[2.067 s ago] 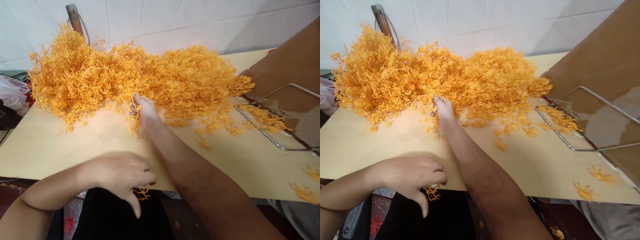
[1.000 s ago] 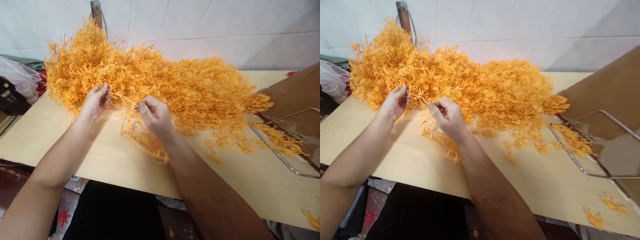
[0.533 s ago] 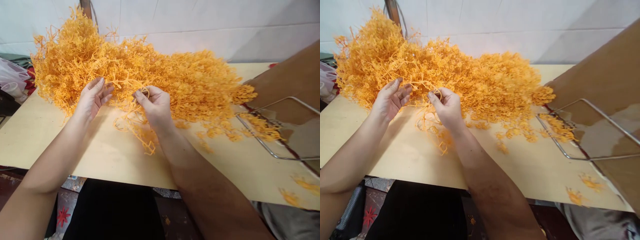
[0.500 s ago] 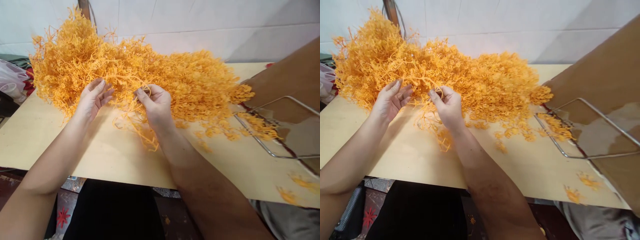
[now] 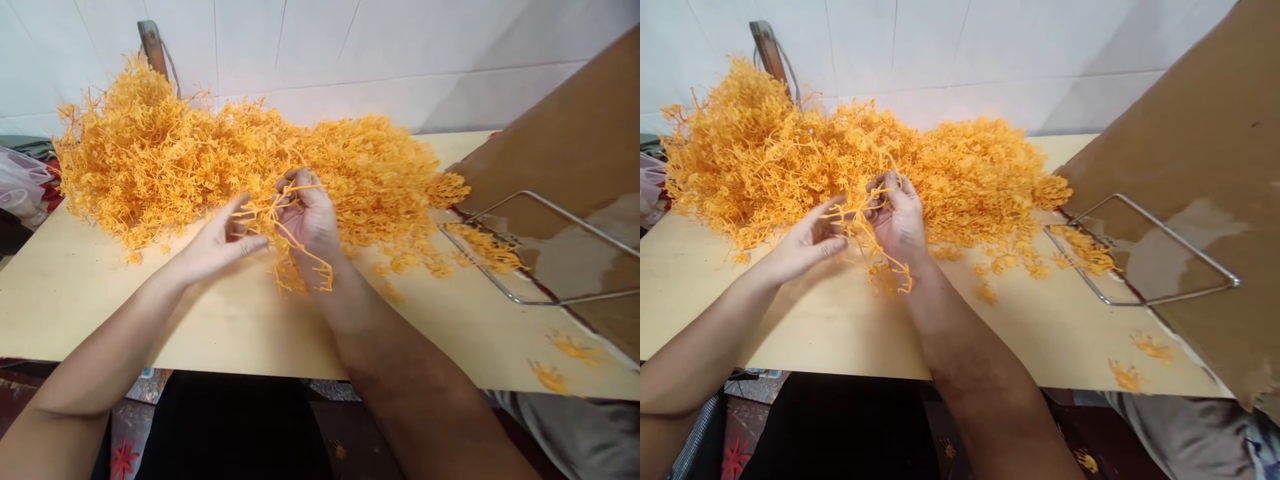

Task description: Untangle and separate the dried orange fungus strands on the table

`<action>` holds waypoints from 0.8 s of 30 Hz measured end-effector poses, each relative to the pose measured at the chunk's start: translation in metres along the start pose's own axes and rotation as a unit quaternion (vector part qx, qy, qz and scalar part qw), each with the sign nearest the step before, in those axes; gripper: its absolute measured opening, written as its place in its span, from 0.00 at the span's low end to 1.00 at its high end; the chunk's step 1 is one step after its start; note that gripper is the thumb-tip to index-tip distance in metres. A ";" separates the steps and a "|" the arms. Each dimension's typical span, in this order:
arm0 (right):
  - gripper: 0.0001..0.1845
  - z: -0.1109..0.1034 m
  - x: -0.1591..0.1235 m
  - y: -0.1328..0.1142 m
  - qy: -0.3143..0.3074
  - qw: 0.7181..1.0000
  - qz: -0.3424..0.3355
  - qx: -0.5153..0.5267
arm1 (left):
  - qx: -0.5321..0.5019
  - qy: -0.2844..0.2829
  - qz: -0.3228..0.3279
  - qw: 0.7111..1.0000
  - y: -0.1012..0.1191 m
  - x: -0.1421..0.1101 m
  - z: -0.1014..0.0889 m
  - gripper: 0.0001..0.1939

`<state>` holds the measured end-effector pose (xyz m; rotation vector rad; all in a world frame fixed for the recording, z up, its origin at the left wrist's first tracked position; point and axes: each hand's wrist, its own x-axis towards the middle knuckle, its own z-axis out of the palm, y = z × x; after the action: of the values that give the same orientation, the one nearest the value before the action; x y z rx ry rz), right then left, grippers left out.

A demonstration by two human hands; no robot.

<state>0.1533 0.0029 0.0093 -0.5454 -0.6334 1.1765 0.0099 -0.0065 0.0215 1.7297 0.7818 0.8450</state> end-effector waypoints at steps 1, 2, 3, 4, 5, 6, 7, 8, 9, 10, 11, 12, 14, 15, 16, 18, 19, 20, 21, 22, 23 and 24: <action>0.07 0.000 -0.001 0.001 -0.008 1.000 0.004 0.001 | 0.024 -0.036 -0.004 0.999 -0.001 -0.002 0.005 0.31; 0.07 0.001 -0.001 0.001 -0.013 1.000 0.008 0.003 | 0.049 -0.062 -0.010 0.997 -0.003 -0.003 0.009 0.27; 0.07 0.001 -0.001 0.001 -0.017 1.000 0.013 0.005 | 0.077 -0.076 -0.015 0.994 -0.006 -0.003 0.012 0.23; 0.07 0.001 0.000 0.001 -0.020 1.000 0.016 0.007 | 0.109 -0.077 -0.017 0.991 -0.011 -0.003 0.014 0.18; 0.07 0.000 0.001 0.000 -0.020 1.000 0.019 0.011 | 0.145 -0.069 -0.016 0.987 -0.017 -0.003 0.015 0.14; 0.07 0.000 0.002 -0.002 -0.018 1.000 0.019 0.017 | 0.183 -0.058 -0.011 0.981 -0.022 -0.002 0.015 0.11; 0.08 -0.001 0.003 -0.003 -0.014 0.999 0.019 0.025 | 0.220 -0.045 -0.001 0.974 -0.027 -0.001 0.015 0.10; 0.09 -0.002 0.005 -0.004 -0.011 0.999 0.018 0.033 | 0.254 -0.030 0.013 0.967 -0.030 0.000 0.014 0.10; 0.09 -0.002 0.006 -0.005 -0.006 0.999 0.016 0.041 | 0.281 -0.007 0.030 0.959 -0.031 0.000 0.013 0.10; 0.09 -0.003 0.007 -0.006 -0.001 0.999 0.014 0.049 | 0.304 0.018 0.047 0.951 -0.029 -0.001 0.013 0.10; 0.09 -0.003 0.008 -0.006 0.003 0.999 0.012 0.053 | 0.324 0.043 0.063 0.943 -0.026 -0.002 0.012 0.11; 0.09 -0.003 0.008 -0.005 0.006 0.998 0.008 0.055 | 0.341 0.066 0.077 0.935 -0.021 -0.003 0.012 0.13; 0.09 -0.003 0.008 -0.002 0.006 0.999 -0.002 0.053 | 0.360 0.089 0.094 0.924 -0.011 -0.007 0.013 0.15; 0.09 -0.002 0.007 0.000 0.004 0.999 -0.006 0.051 | 0.360 0.085 0.099 0.924 -0.006 -0.008 0.014 0.16; 0.09 -0.001 0.006 0.002 0.001 0.999 -0.007 0.048 | 0.352 0.074 0.102 0.928 -0.003 -0.009 0.016 0.17; 0.08 0.001 0.003 0.006 -0.003 0.999 -0.002 0.044 | 0.321 0.044 0.096 0.941 -0.003 -0.009 0.020 0.17; 0.08 0.003 0.001 0.008 -0.003 0.999 0.006 0.042 | 0.303 0.035 0.088 0.948 -0.007 -0.009 0.022 0.17; 0.08 0.004 -0.001 0.010 -0.002 0.999 0.014 0.040 | 0.286 0.032 0.077 0.955 -0.011 -0.007 0.024 0.17; 0.09 0.006 -0.003 0.011 0.001 0.999 0.023 0.039 | 0.270 0.035 0.066 0.960 -0.017 -0.005 0.026 0.17; 0.09 0.007 -0.004 0.012 0.004 0.999 0.029 0.039 | 0.259 0.045 0.057 0.963 -0.023 -0.003 0.027 0.17; 0.09 0.007 -0.005 0.012 0.006 0.999 0.031 0.039 | 0.254 0.061 0.053 0.964 -0.028 -0.002 0.027 0.17; 0.09 0.008 -0.005 0.013 0.007 0.999 0.029 0.039 | 0.256 0.083 0.058 0.961 -0.032 0.000 0.027 0.18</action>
<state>0.1381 0.0020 0.0053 -0.5082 -0.5611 1.2458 0.0283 -0.0112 -0.0155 2.1958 1.0923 0.9304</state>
